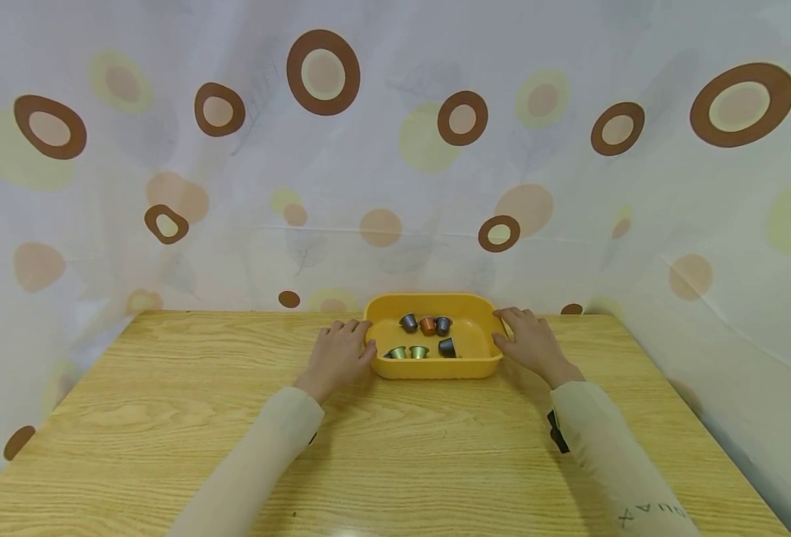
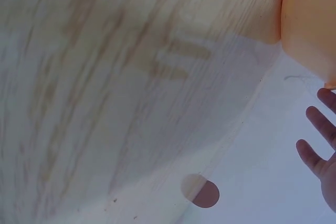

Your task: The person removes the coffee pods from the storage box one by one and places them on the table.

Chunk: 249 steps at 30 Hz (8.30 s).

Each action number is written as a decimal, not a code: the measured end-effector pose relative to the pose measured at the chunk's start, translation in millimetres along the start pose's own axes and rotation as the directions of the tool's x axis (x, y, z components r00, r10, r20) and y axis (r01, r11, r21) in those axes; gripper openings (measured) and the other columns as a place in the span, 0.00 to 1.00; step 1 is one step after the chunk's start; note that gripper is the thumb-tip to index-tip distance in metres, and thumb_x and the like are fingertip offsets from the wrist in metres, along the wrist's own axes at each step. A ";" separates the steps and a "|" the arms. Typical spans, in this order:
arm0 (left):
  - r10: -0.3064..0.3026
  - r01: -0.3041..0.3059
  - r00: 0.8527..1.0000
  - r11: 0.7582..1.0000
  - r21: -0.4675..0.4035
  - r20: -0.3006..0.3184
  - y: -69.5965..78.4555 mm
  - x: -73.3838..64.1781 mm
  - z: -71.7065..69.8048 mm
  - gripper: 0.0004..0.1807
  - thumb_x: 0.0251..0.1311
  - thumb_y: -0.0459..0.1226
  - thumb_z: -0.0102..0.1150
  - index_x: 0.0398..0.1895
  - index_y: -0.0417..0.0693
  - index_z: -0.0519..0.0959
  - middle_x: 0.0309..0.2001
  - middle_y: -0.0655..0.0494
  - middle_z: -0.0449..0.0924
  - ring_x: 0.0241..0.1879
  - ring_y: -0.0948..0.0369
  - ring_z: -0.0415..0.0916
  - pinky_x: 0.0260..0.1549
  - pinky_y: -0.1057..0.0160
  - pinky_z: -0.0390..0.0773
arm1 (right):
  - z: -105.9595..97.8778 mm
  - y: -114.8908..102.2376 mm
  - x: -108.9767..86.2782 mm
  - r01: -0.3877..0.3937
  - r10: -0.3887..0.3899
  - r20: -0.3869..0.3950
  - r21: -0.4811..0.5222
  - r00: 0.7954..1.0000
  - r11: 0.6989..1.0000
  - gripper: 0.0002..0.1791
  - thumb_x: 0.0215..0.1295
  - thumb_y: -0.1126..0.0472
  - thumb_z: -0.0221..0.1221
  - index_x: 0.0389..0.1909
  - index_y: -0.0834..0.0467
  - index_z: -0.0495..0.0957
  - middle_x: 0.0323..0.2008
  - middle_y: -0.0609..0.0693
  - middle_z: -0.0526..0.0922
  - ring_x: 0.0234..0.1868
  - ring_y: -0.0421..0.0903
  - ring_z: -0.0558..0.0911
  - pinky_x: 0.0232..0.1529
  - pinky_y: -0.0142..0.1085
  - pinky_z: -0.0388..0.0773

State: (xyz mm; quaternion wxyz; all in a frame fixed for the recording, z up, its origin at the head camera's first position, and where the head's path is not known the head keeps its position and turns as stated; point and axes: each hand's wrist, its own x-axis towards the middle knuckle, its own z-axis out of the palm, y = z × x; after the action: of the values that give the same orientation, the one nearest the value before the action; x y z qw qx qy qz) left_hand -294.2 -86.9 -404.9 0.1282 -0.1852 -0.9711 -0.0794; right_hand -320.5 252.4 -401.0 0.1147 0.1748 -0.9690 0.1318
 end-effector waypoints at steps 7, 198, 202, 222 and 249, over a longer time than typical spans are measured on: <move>-0.006 0.006 1.000 1.000 0.000 0.014 -0.1 -0.9 -0.3 0.25 0.66 0.50 0.35 0.61 0.50 0.68 0.56 0.52 0.73 0.53 0.49 0.70 0.50 0.48 0.70 | 1.3 0.3 -0.9 0.005 -0.005 0.003 0.000 1.000 1.000 0.25 0.63 0.54 0.52 0.59 0.61 0.67 0.57 0.60 0.71 0.55 0.62 0.68 0.50 0.62 0.64; 0.067 -0.071 0.983 0.997 -0.019 -0.170 -41.0 -87.8 -30.7 0.20 0.55 0.41 0.55 0.52 0.48 0.76 0.47 0.54 0.79 0.49 0.52 0.73 0.48 0.50 0.71 | 5.2 -128.1 -42.3 0.398 -0.420 -0.099 -0.181 0.902 0.899 0.22 0.55 0.48 0.60 0.49 0.55 0.76 0.44 0.48 0.79 0.46 0.48 0.75 0.47 0.46 0.71; 0.072 -0.076 0.982 0.997 -0.016 -0.173 -40.8 -87.6 -31.1 0.20 0.55 0.41 0.55 0.52 0.48 0.76 0.47 0.54 0.79 0.49 0.53 0.73 0.48 0.50 0.72 | 8.6 -129.3 -42.1 0.417 -0.433 -0.070 -0.172 0.899 0.893 0.22 0.56 0.47 0.59 0.49 0.55 0.76 0.45 0.48 0.79 0.47 0.48 0.75 0.47 0.46 0.71; 0.063 -0.067 0.984 0.998 -0.015 -0.165 -40.3 -87.8 -29.6 0.20 0.55 0.41 0.54 0.52 0.48 0.76 0.46 0.54 0.79 0.49 0.53 0.72 0.48 0.50 0.71 | 14.6 -133.4 -45.2 0.487 -0.480 0.087 -0.130 0.873 0.864 0.19 0.58 0.46 0.56 0.45 0.53 0.77 0.42 0.46 0.81 0.47 0.48 0.77 0.49 0.47 0.72; 0.059 -0.063 0.983 0.998 -0.017 -0.173 -39.5 -88.6 -27.5 0.20 0.55 0.41 0.53 0.52 0.48 0.76 0.46 0.54 0.80 0.49 0.53 0.73 0.48 0.51 0.72 | 16.8 -134.8 -39.3 0.526 -0.481 0.296 -0.093 0.825 0.845 0.19 0.55 0.45 0.60 0.47 0.46 0.76 0.44 0.41 0.80 0.45 0.44 0.76 0.50 0.44 0.70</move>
State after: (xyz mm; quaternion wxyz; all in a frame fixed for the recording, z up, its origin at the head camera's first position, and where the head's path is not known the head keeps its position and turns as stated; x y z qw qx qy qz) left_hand -223.6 -158.7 -407.5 0.2122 -0.2088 -0.9492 -0.1020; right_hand -237.9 137.7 -398.3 0.0312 0.4303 -0.9021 -0.0108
